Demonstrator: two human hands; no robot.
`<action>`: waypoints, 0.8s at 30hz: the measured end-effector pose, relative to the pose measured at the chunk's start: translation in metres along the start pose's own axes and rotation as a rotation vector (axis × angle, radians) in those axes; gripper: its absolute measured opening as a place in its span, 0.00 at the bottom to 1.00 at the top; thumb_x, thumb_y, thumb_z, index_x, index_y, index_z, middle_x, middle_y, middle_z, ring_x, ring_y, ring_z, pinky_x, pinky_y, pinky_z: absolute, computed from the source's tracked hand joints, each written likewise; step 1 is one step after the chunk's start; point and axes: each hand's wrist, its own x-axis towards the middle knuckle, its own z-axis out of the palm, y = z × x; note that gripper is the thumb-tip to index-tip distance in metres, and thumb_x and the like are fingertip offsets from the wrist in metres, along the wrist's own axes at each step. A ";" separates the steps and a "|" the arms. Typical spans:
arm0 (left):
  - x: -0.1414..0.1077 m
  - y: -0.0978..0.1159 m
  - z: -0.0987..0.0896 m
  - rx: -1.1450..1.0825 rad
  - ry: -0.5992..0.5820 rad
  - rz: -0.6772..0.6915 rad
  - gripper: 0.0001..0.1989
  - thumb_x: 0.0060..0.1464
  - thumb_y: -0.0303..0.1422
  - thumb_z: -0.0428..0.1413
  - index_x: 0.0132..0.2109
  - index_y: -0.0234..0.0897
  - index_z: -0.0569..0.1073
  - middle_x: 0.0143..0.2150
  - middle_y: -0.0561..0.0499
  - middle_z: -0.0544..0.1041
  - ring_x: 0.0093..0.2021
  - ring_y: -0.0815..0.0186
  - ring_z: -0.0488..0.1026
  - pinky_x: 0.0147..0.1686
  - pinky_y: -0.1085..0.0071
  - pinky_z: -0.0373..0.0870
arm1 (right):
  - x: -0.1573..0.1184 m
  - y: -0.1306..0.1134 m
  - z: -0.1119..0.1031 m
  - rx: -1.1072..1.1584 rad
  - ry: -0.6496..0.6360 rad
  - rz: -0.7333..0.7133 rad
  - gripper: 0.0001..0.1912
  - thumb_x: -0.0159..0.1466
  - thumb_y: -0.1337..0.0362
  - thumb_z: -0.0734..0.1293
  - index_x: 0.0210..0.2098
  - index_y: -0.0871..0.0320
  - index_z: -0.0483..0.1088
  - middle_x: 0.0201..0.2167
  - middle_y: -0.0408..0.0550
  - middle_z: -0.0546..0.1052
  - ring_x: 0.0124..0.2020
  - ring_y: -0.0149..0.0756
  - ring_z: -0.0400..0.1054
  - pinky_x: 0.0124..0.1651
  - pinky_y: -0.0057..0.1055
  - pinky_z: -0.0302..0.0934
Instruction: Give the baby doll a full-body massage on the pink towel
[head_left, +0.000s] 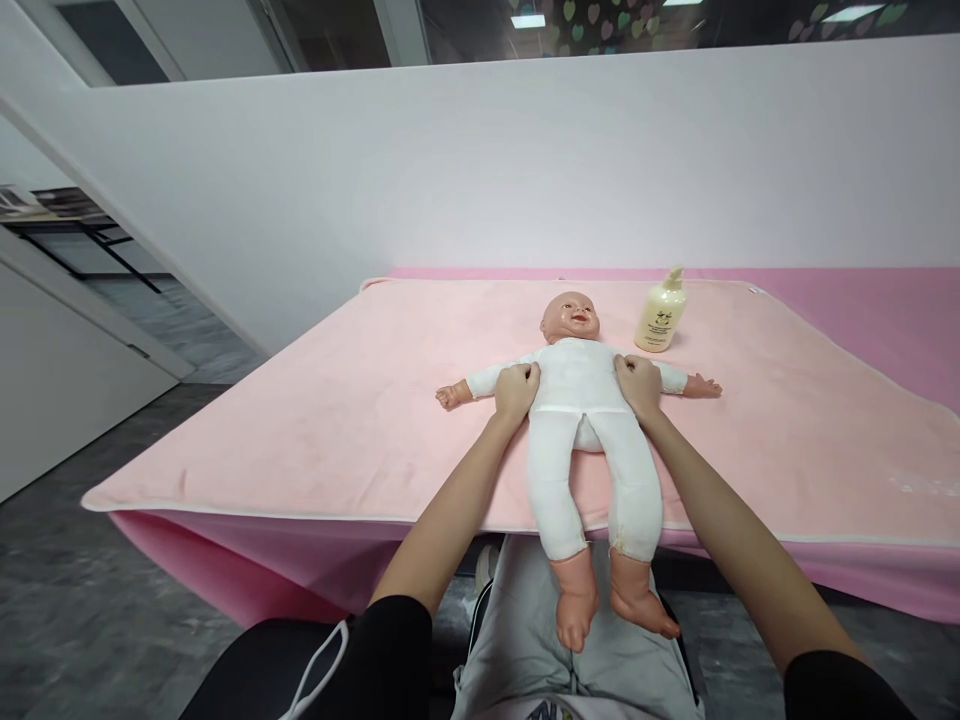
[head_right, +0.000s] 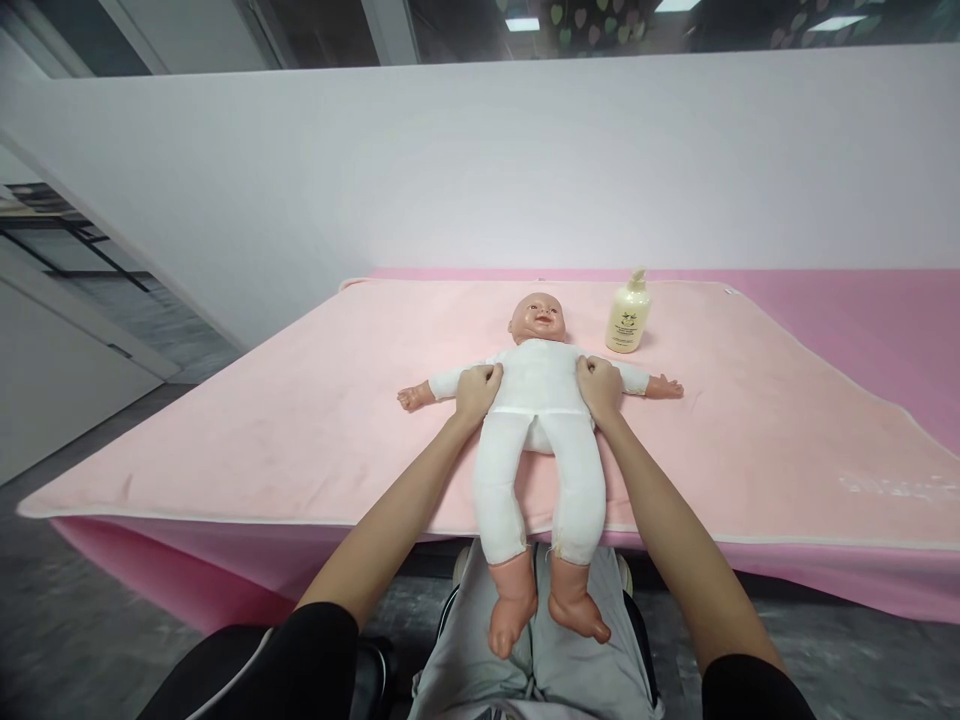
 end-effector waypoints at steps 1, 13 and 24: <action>0.000 0.000 0.000 0.001 -0.004 0.000 0.24 0.61 0.36 0.40 0.29 0.32 0.78 0.30 0.41 0.78 0.29 0.62 0.71 0.30 0.68 0.55 | 0.001 0.000 0.000 0.003 0.001 -0.003 0.19 0.60 0.57 0.55 0.18 0.58 0.63 0.20 0.47 0.69 0.23 0.31 0.53 0.28 0.29 0.42; 0.002 0.001 -0.002 0.028 -0.028 -0.001 0.24 0.61 0.35 0.41 0.29 0.31 0.78 0.30 0.42 0.78 0.29 0.64 0.70 0.30 0.69 0.54 | 0.005 0.000 -0.003 0.031 -0.017 -0.026 0.19 0.59 0.59 0.57 0.14 0.58 0.57 0.16 0.44 0.64 0.21 0.30 0.50 0.27 0.28 0.40; 0.002 0.002 -0.003 0.010 -0.030 0.004 0.24 0.61 0.35 0.41 0.29 0.31 0.77 0.29 0.43 0.78 0.28 0.65 0.69 0.29 0.69 0.53 | 0.006 0.000 -0.002 0.012 -0.023 -0.034 0.18 0.59 0.59 0.57 0.15 0.58 0.58 0.16 0.44 0.64 0.21 0.30 0.50 0.27 0.28 0.40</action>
